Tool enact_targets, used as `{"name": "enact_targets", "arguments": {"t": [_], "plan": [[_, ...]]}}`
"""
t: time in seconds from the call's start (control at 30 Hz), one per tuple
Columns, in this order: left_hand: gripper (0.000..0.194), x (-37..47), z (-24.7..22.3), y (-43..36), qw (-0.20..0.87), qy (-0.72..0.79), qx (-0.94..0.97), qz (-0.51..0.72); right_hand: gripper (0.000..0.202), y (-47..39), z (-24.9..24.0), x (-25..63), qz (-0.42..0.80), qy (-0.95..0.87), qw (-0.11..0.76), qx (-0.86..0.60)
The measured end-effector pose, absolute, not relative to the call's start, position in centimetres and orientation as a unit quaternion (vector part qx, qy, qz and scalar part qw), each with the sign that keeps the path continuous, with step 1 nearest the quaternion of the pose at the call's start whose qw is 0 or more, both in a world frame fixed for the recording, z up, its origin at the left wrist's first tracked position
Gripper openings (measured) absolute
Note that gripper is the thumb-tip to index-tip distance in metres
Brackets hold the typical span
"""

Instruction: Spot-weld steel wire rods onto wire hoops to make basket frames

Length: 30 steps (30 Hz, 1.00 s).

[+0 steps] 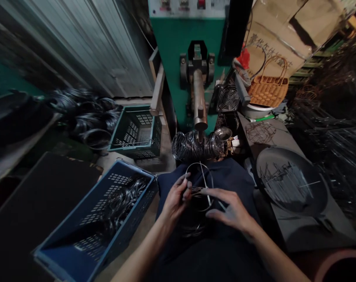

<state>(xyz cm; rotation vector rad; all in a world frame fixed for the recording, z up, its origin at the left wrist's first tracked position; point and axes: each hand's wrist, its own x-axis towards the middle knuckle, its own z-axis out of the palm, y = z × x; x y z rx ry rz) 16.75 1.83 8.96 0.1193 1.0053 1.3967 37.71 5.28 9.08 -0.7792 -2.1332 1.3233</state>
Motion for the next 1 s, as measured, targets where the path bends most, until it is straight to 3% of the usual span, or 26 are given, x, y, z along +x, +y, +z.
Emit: {"name": "enact_targets", "arguments": {"t": [0.07, 0.17, 0.43, 0.7, 1.0], "plan": [[0.035, 18.1, 7.2, 2.9, 0.663, 0.400, 0.015, 0.633, 0.053, 5.0, 7.5, 36.9, 0.424, -0.830, 0.243, -0.269], [0.036, 19.4, 5.2, 3.4, 0.673, 0.372, 0.014, 0.639, 0.048, 4.9, 5.7, 36.3, 0.365, -0.855, 0.261, -0.260], [0.045, 17.8, 5.5, 3.1, 0.630, 0.514, 0.263, 0.519, 0.046, 5.1, 6.9, 37.5, 0.236, -0.919, 0.198, -0.246], [0.068, 18.1, 6.5, 4.1, 0.675, 0.485, 0.209, 0.515, 0.046, 6.0, 7.6, 37.5, 0.195, -0.935, 0.150, -0.254], [0.058, 17.7, 6.9, 4.9, 0.743, 0.389, 0.146, 0.524, 0.049, 7.1, 8.7, 37.5, 0.214, -0.930, 0.158, -0.253]]}}
